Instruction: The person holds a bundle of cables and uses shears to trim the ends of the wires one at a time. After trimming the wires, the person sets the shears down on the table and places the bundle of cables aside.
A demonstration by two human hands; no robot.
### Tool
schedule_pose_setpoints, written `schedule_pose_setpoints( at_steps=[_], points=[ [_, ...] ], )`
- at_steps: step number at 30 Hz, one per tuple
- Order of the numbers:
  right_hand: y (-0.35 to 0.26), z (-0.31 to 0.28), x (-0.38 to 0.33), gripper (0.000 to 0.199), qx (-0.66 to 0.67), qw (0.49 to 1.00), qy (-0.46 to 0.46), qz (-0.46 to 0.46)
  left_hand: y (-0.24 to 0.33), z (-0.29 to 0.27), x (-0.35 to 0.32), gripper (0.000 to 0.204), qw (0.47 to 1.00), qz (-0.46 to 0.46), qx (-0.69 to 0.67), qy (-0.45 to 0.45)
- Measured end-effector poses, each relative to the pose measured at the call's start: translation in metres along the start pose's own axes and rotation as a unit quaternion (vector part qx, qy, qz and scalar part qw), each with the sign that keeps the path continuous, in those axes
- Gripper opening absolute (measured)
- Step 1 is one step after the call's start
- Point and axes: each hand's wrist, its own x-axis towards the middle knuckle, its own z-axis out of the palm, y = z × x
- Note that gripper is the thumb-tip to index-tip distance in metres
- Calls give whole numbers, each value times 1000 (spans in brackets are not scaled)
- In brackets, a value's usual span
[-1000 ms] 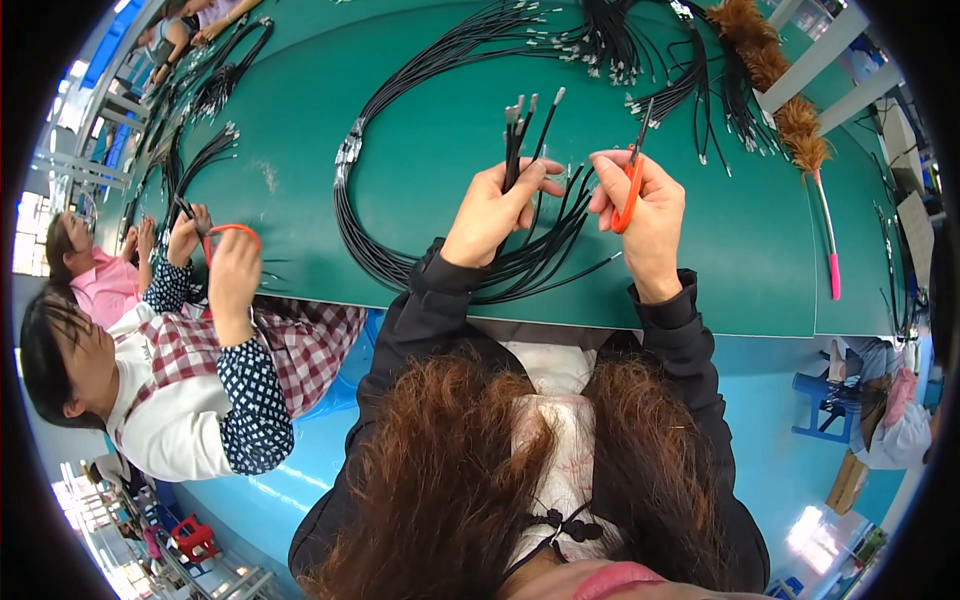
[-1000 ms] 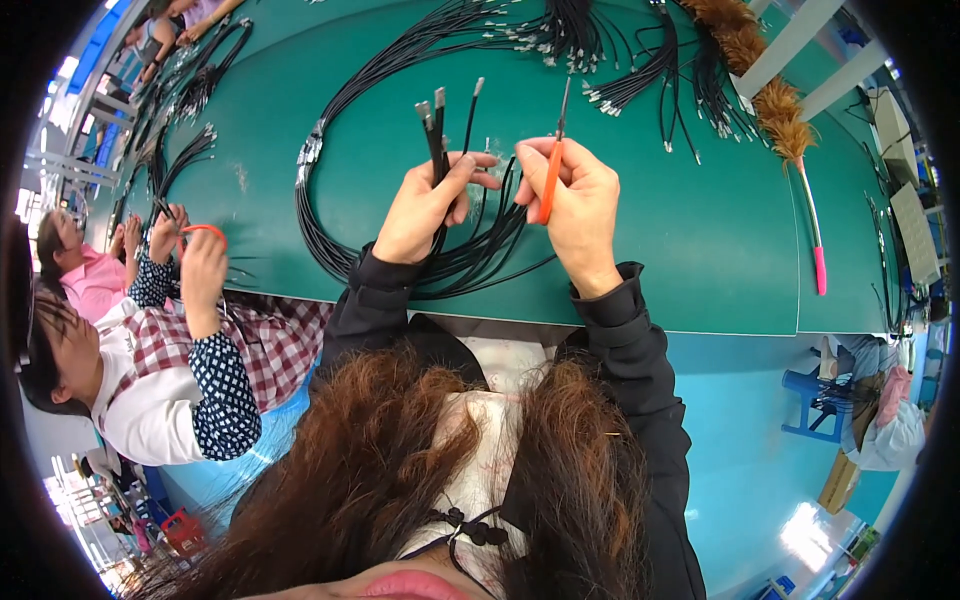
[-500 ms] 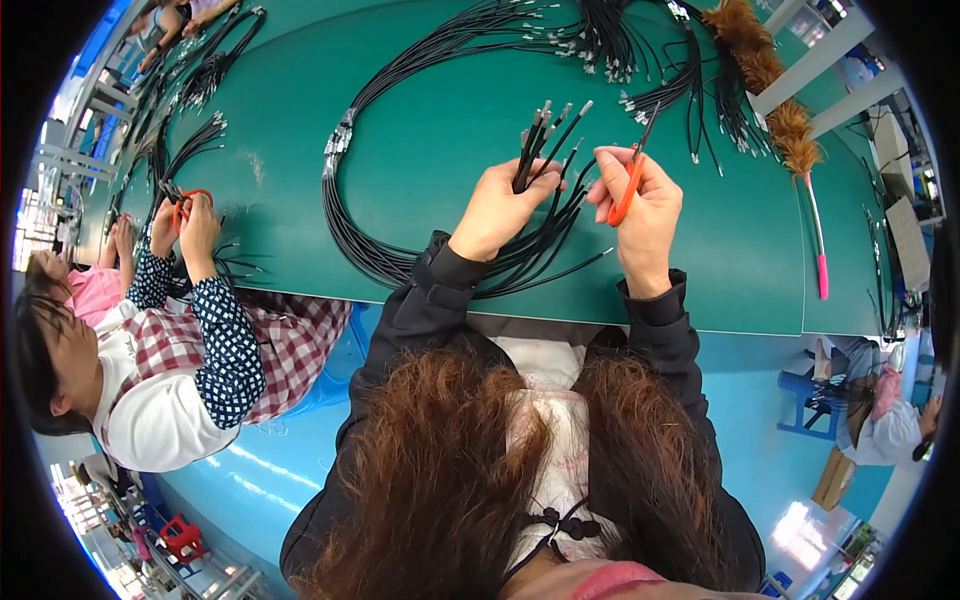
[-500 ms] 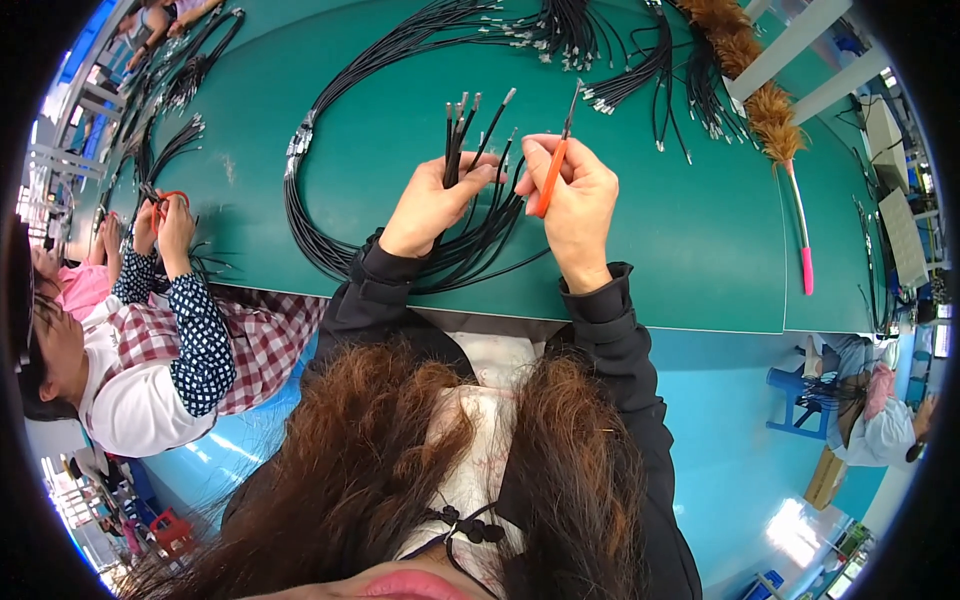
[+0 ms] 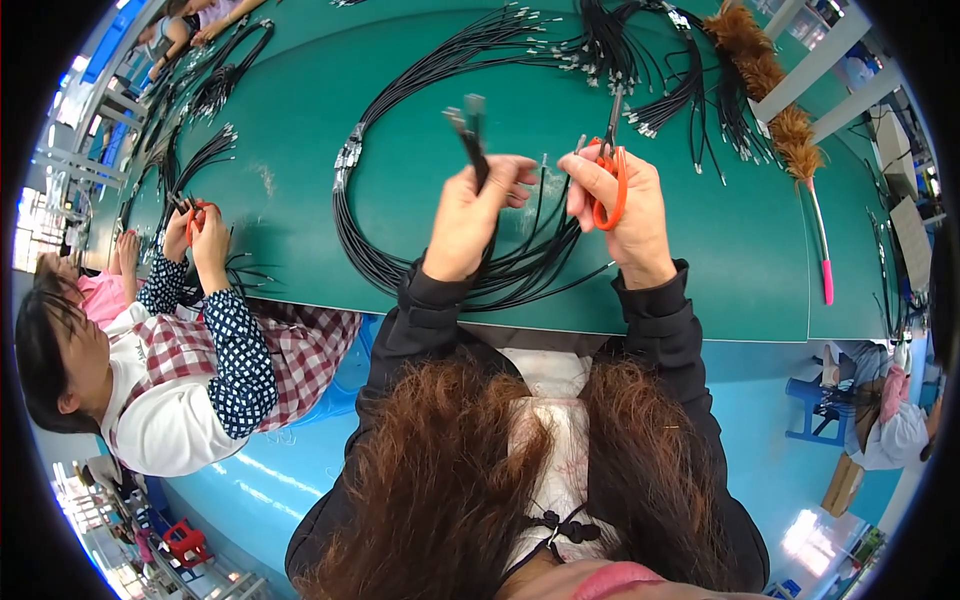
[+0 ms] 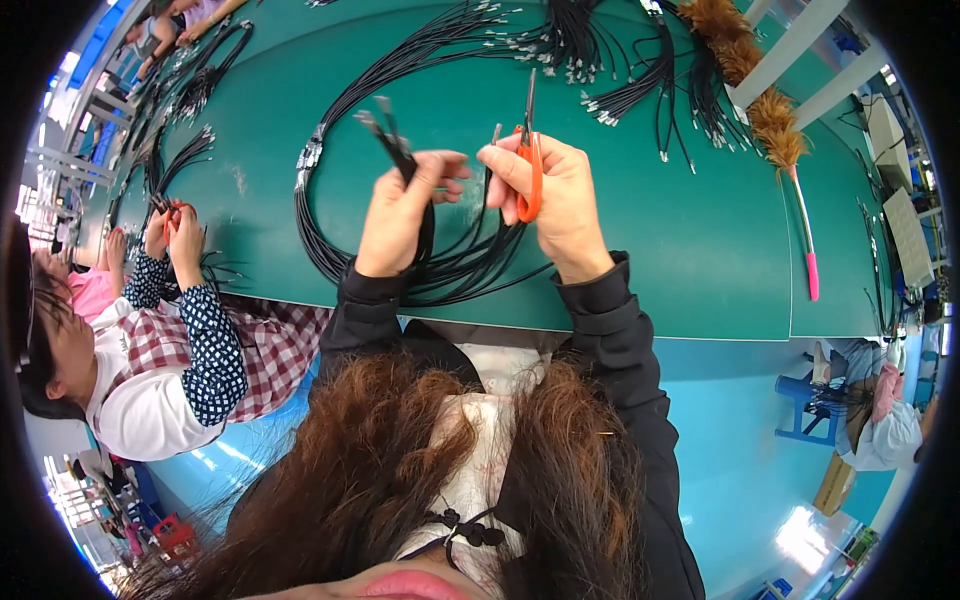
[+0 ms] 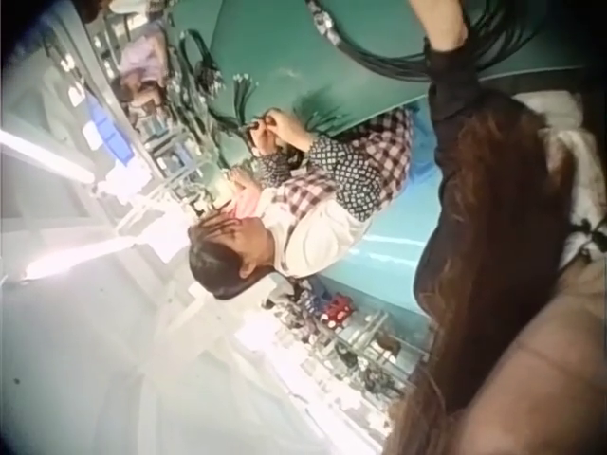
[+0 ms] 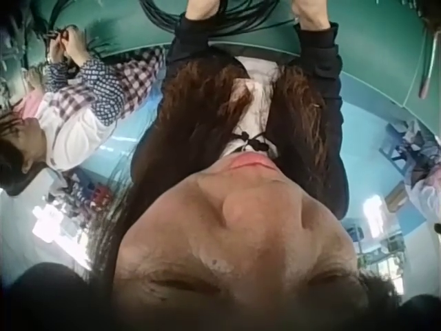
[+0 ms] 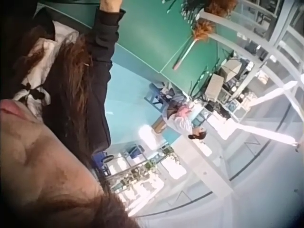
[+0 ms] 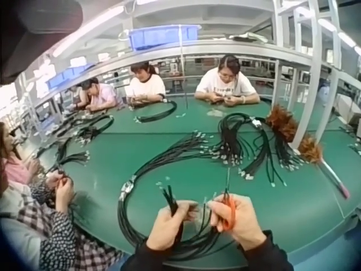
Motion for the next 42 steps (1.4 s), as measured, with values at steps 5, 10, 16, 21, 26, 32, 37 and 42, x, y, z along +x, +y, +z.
schedule_pose_setpoints(
  at_steps=[5,10,16,21,26,32,37,42],
  points=[
    [-11,0,-1,14,-128,986,-64,81,29,-10,-9,23,997,-62,-53,16],
    [-9,9,-3,15,-248,962,-102,45,36,-3,-17,23,997,-73,-36,4],
    [1,6,5,16,-399,904,-143,-59,32,-7,-16,20,996,-63,-56,21],
    [-2,11,12,18,-399,906,-134,-34,22,-10,-3,17,999,-15,-23,33],
    [-5,15,36,18,-321,942,-98,21,20,-12,28,15,998,12,-11,55],
    [2,10,64,16,-265,962,-71,17,23,-15,63,15,998,38,11,44],
    [11,8,75,16,-247,966,-60,39,5,-18,73,13,998,27,3,62],
    [19,7,79,15,-217,971,-63,78,-4,-20,70,14,996,-16,-52,70]
  ],
)
